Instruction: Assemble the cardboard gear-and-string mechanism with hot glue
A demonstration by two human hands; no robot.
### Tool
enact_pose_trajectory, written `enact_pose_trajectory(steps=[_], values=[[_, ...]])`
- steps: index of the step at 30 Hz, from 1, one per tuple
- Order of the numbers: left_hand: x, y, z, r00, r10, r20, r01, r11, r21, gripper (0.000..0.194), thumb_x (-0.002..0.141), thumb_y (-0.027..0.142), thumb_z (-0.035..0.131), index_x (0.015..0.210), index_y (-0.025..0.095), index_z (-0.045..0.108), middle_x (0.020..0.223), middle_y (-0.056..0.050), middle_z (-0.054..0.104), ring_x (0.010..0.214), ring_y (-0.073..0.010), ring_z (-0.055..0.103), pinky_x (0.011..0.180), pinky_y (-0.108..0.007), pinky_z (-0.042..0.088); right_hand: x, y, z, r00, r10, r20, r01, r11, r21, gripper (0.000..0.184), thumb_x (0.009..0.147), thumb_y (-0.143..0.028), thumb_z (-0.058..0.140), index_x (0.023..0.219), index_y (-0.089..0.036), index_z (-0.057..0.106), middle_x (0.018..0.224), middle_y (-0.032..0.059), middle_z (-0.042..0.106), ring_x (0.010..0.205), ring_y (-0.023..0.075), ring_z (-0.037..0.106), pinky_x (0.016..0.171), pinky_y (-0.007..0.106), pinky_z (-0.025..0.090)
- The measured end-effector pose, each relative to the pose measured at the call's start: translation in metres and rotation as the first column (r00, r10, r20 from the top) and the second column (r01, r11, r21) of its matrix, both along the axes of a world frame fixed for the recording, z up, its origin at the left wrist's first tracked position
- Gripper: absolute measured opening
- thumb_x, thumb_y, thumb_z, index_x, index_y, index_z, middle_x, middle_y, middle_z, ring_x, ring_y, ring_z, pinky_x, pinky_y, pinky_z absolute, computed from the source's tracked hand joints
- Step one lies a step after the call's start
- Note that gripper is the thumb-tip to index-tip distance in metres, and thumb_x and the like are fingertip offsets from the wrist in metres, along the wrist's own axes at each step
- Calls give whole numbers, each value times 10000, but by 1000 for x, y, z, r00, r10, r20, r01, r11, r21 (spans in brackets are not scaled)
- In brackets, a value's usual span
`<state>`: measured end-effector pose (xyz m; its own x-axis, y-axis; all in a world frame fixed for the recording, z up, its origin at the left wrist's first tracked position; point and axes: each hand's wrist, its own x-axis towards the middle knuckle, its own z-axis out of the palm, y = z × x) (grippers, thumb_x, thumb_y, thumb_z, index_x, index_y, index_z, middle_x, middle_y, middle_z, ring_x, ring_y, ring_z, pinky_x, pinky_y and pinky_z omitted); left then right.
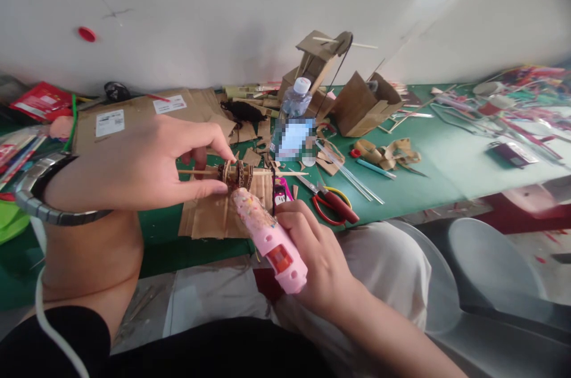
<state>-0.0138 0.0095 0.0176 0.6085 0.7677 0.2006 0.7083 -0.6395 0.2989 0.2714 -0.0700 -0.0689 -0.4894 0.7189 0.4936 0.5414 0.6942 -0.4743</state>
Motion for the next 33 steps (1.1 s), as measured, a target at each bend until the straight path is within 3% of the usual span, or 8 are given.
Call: enact_pose_trajectory(steps=[17, 24, 33], values=[[-2, -1, 2, 999, -31, -18, 31, 999, 27, 302, 967, 497, 731, 1199, 304, 721, 821, 69, 700, 692, -109, 647, 640, -206, 441, 2, -1, 0, 1000, -1, 25, 1, 1000, -7, 117, 1038, -199, 544, 1135, -234, 490, 1045, 82, 682, 749, 200, 683, 626, 320, 580], [-2, -1, 3, 999, 3, -46, -4, 1000, -3, 339, 915, 468, 793, 1202, 301, 726, 671, 103, 597, 531, -75, 539, 554, -201, 377, 3, -1, 2, 1000, 23, -9, -23, 999, -46, 122, 1027, -193, 549, 1130, -239, 504, 1055, 87, 688, 788, 202, 692, 673, 325, 608], [-5, 0, 0, 999, 16, -31, -17, 999, -34, 336, 948, 555, 726, 1192, 329, 775, 730, 68, 691, 542, -103, 569, 547, -222, 406, 2, -1, 2, 1000, 15, 7, -15, 1000, -21, 94, 1043, -204, 532, 1121, -235, 490, 1020, 77, 681, 767, 200, 682, 651, 326, 607]])
